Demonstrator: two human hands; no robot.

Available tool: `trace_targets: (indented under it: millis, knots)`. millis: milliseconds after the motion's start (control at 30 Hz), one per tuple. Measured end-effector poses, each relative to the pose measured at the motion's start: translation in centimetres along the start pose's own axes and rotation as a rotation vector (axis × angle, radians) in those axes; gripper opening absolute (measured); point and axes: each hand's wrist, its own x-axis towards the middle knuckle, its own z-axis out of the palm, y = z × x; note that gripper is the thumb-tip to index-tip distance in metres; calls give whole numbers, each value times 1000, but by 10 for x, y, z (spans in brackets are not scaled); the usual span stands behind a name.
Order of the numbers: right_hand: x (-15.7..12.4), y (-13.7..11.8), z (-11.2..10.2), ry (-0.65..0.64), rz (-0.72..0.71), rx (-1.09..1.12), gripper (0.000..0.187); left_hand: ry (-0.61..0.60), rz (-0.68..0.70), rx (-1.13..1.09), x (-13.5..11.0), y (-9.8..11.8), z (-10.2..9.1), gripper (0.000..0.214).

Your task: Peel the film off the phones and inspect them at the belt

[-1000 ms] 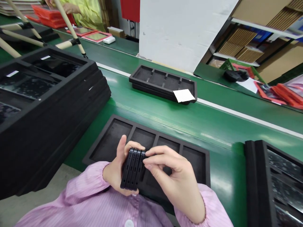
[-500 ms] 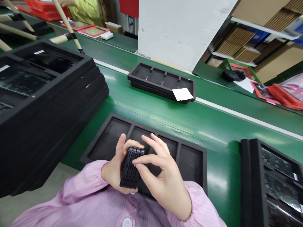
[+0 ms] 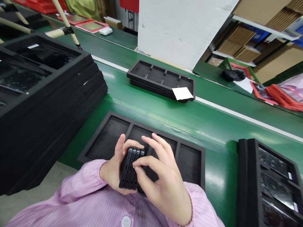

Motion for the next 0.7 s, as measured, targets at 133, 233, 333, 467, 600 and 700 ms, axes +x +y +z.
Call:
trace_targets:
  millis: [133,233,333,467,600,700]
  knots:
    - [1,-1,-6,-20,-47,-50,17,11,5,11,0,0,0,141]
    - [3,-2,-9,-41,-91,-93,17,17,5,4,0,-1,1,141]
    - [5,-4,-10,-56,-112,-121,16,-4,10,-9,0,-1,2,143]
    - [7,-6,-7,-14,-103,-88,13,6,-11,-8,-1,-1,3,147]
    - [8,-6,-1,52,-68,-27,11,9,-12,-11,0,-1,3,145]
    - [7,-6,4,87,-39,13,12,-1,-8,-12,1,0,2,144]
